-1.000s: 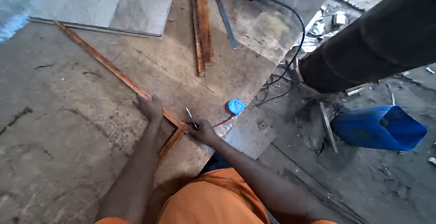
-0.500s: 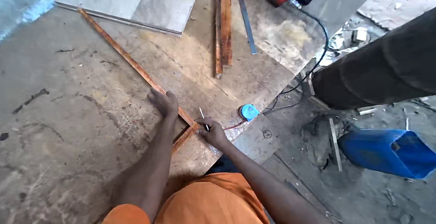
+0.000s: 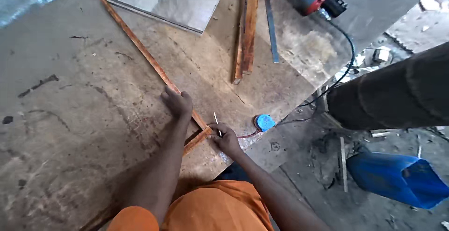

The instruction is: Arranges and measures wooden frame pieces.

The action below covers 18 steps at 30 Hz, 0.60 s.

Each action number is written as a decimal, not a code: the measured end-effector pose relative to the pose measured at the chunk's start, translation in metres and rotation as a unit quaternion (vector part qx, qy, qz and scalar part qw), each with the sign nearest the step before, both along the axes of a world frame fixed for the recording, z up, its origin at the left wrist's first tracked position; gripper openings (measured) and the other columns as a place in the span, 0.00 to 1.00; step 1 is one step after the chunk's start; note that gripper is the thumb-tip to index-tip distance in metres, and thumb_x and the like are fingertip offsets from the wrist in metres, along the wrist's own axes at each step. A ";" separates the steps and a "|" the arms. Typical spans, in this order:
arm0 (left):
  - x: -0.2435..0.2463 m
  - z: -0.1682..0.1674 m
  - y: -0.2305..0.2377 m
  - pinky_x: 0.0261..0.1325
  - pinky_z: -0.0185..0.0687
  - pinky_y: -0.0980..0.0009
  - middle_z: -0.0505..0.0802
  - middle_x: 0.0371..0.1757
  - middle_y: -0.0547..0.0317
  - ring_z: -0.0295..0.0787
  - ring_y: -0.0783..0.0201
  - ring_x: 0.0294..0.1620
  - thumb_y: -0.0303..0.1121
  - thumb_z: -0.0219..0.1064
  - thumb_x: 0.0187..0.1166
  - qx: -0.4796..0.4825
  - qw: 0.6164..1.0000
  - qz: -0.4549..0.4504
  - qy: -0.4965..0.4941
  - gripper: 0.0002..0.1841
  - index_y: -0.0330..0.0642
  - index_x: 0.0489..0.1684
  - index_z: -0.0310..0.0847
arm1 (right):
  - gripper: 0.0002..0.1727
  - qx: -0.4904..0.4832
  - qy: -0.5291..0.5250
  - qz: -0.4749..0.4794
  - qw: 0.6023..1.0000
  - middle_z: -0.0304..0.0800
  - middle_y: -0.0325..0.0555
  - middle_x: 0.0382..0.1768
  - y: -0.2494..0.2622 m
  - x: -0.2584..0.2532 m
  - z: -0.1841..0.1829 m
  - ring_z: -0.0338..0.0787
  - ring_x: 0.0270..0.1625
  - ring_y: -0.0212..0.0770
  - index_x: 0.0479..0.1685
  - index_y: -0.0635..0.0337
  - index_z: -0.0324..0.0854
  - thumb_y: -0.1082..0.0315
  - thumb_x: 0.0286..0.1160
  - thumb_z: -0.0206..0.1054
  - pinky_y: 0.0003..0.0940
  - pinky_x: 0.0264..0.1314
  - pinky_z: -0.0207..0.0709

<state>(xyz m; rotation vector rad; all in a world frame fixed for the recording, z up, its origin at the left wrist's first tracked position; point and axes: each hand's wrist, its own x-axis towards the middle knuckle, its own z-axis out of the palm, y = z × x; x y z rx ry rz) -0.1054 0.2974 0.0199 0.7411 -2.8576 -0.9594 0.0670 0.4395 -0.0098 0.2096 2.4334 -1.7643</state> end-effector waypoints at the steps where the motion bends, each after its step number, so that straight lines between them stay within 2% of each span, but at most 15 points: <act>1: 0.000 0.001 0.000 0.79 0.73 0.49 0.72 0.81 0.34 0.71 0.40 0.81 0.40 0.66 0.76 -0.002 1.000 0.000 -0.003 0.40 0.39 0.91 0.57 | 0.19 0.001 0.004 -0.001 1.000 0.91 0.42 0.61 0.000 0.000 -0.001 0.86 0.64 0.41 0.58 0.50 0.91 0.70 0.66 0.80 0.44 0.68 0.81; 5: 0.000 0.001 0.000 0.78 0.74 0.50 0.75 0.78 0.36 0.74 0.41 0.78 0.40 0.68 0.74 -0.007 1.000 0.003 0.000 0.40 0.38 0.89 0.59 | 0.19 0.006 0.018 -0.001 1.000 0.92 0.41 0.58 -0.001 0.001 -0.004 0.87 0.62 0.40 0.59 0.49 0.91 0.71 0.66 0.80 0.43 0.66 0.82; 13: 0.000 0.004 0.000 0.80 0.74 0.50 0.73 0.81 0.35 0.72 0.41 0.81 0.40 0.70 0.74 0.016 1.000 0.008 -0.008 0.42 0.40 0.91 0.56 | 0.19 0.008 0.027 0.001 1.000 0.92 0.41 0.58 0.000 0.002 -0.002 0.87 0.60 0.39 0.60 0.50 0.91 0.71 0.67 0.79 0.43 0.64 0.82; 18: 0.001 0.001 -0.001 0.78 0.75 0.50 0.74 0.80 0.36 0.74 0.41 0.79 0.39 0.69 0.74 0.018 1.000 0.009 0.001 0.41 0.41 0.91 0.57 | 0.20 0.010 0.025 0.002 1.000 0.92 0.42 0.56 0.000 0.002 -0.001 0.88 0.57 0.39 0.60 0.50 0.90 0.71 0.66 0.80 0.42 0.61 0.83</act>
